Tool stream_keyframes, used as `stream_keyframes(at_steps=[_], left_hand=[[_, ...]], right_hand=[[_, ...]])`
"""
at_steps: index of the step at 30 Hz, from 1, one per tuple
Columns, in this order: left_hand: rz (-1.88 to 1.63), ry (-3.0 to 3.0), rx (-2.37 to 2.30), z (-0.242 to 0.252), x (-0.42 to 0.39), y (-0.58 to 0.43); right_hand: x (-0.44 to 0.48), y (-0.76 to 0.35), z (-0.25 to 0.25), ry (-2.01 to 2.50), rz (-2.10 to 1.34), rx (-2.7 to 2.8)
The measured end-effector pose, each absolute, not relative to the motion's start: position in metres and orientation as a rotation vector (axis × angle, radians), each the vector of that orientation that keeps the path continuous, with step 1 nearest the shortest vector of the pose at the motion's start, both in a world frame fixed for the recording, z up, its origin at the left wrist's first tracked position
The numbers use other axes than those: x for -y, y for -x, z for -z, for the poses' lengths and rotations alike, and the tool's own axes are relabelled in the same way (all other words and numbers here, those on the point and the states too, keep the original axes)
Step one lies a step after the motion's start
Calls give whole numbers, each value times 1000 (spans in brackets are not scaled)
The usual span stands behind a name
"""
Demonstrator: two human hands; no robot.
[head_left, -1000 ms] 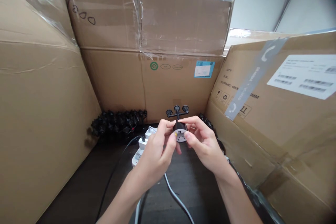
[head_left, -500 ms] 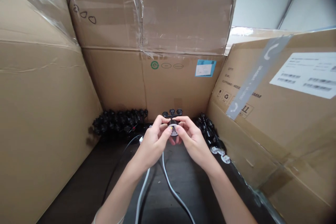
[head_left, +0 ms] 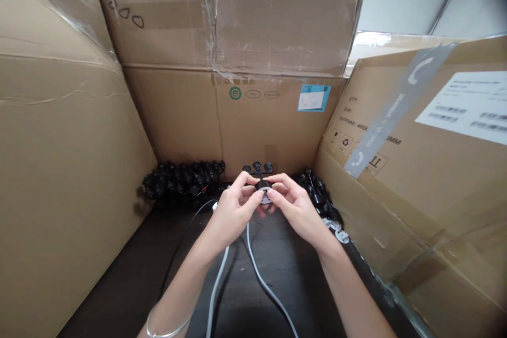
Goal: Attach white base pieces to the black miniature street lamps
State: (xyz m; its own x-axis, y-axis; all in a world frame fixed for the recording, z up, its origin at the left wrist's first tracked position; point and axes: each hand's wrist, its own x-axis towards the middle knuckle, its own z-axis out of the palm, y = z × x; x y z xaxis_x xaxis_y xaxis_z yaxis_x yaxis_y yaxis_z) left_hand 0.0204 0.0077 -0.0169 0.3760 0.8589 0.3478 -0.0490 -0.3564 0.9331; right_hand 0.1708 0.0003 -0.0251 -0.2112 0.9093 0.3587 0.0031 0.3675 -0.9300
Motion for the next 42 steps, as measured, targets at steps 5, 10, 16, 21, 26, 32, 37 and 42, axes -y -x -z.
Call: stream_keyframes(at_steps=[5,10,16,21,26,32,37,42], left_hand=[[-1160,-1639,-701,15,-6,-20],[-1147,-1683,-748,16,-5,-20],[-1097,-1687,-718,17,-4,-20],[-1093,-1707,-756,17,-8,-15],[-1091,-1733,-785,19,-11,-12],[-1112,-1723,-814,23,-12,-15],[-1119,-1736,-846,23,-13,-15],[-1133,-1736,-854,26,-15,-18]], right_hand=[[-1,-170,24,795,-1059,1491],[-4,-165,29,776,-1045,1405],[-4,-165,29,794,-980,1404],[-4,-166,28,824,-1011,1461],[-2,-169,26,842,-1088,1520],[-2,-167,28,848,-1047,1518],[-3,-163,32,863,-986,1512],[-5,-163,36,880,-923,1503]])
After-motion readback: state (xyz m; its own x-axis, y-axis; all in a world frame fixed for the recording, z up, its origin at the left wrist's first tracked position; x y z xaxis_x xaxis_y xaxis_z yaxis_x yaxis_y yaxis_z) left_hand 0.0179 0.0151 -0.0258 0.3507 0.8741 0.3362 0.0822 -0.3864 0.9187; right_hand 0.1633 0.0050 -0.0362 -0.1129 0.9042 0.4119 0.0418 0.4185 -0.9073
